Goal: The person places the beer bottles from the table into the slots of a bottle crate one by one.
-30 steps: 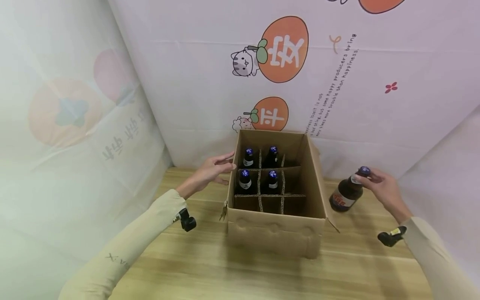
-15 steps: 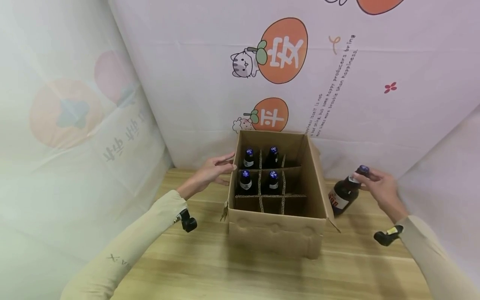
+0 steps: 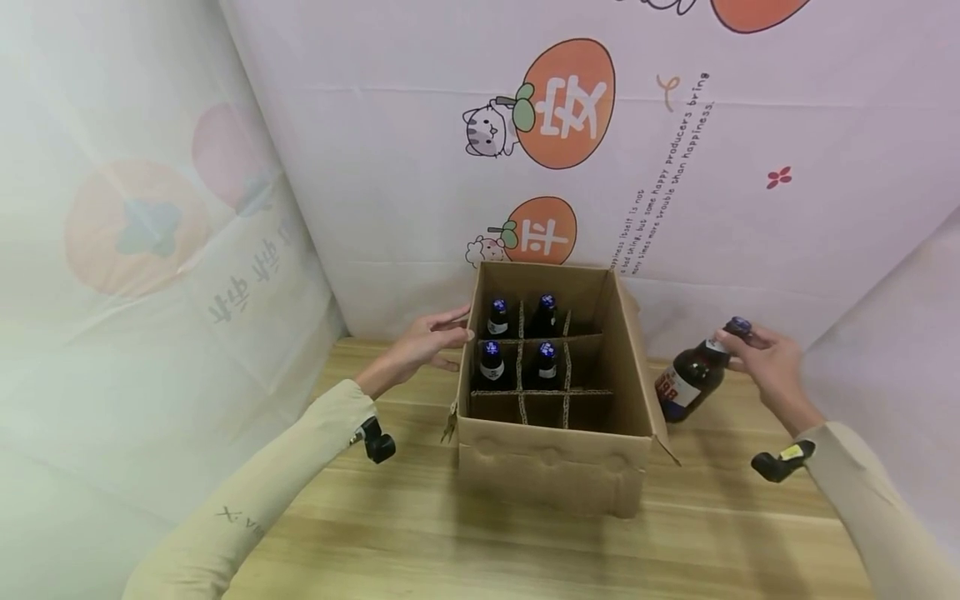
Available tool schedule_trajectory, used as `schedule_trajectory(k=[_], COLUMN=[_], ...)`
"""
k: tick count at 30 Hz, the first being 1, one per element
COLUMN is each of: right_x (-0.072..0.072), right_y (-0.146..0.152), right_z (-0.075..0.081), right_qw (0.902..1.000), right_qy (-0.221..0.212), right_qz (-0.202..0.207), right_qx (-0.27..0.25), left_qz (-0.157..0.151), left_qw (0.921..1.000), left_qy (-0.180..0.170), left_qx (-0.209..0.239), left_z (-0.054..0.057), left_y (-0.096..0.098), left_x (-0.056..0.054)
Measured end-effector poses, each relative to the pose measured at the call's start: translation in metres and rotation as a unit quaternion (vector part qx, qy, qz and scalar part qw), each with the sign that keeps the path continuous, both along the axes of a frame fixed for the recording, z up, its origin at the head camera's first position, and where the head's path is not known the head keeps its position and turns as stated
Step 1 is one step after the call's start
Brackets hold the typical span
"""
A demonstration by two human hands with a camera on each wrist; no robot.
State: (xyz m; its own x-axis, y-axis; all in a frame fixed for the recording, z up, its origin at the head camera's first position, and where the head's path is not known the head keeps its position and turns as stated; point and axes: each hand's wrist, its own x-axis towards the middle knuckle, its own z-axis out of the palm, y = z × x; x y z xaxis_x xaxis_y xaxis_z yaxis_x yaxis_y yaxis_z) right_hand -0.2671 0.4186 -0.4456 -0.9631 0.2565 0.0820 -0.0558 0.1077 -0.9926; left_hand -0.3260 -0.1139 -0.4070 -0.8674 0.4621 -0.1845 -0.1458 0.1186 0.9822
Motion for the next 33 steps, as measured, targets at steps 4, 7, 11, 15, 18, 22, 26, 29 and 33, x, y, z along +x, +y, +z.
schedule_trajectory(k=[4,7,11,15,18,22,26,29,33], right_x=[0.001,0.001,0.000,0.001,0.001,0.002,0.001,0.002,0.005], right_y=[-0.004,-0.008,-0.013,-0.018,-0.023,-0.029,-0.034,-0.036,-0.041], right_z=[0.010,0.017,0.028,0.041,0.050,0.061,0.070,0.075,0.088], right_qw=[0.9990,0.9982,0.9971,0.9961,0.9960,0.9965,0.9910,0.9903,0.9942], right_qy=[0.008,0.013,0.016,0.019,0.018,0.007,0.006,0.012,0.039], right_qz=[-0.019,-0.032,-0.046,-0.059,-0.071,-0.080,-0.083,-0.085,-0.086], right_qx=[-0.039,-0.050,-0.058,-0.063,-0.052,0.024,0.105,0.109,0.051], left_qz=[-0.003,-0.004,-0.001,-0.001,-0.002,0.004,0.009,0.005,0.004], left_qw=[1.0000,1.0000,1.0000,1.0000,1.0000,1.0000,1.0000,1.0000,1.0000], left_qy=[-0.002,-0.004,-0.006,-0.005,-0.005,-0.006,-0.004,-0.002,-0.002], left_qx=[-0.002,-0.003,-0.001,0.004,0.006,0.003,0.000,-0.001,-0.002], left_z=[-0.001,-0.001,-0.001,-0.001,-0.001,0.000,0.002,0.001,0.002], left_y=[0.001,0.001,0.001,0.000,0.000,0.000,-0.001,0.000,0.000], left_x=[-0.001,-0.001,-0.001,-0.002,-0.002,-0.001,-0.001,0.000,0.000])
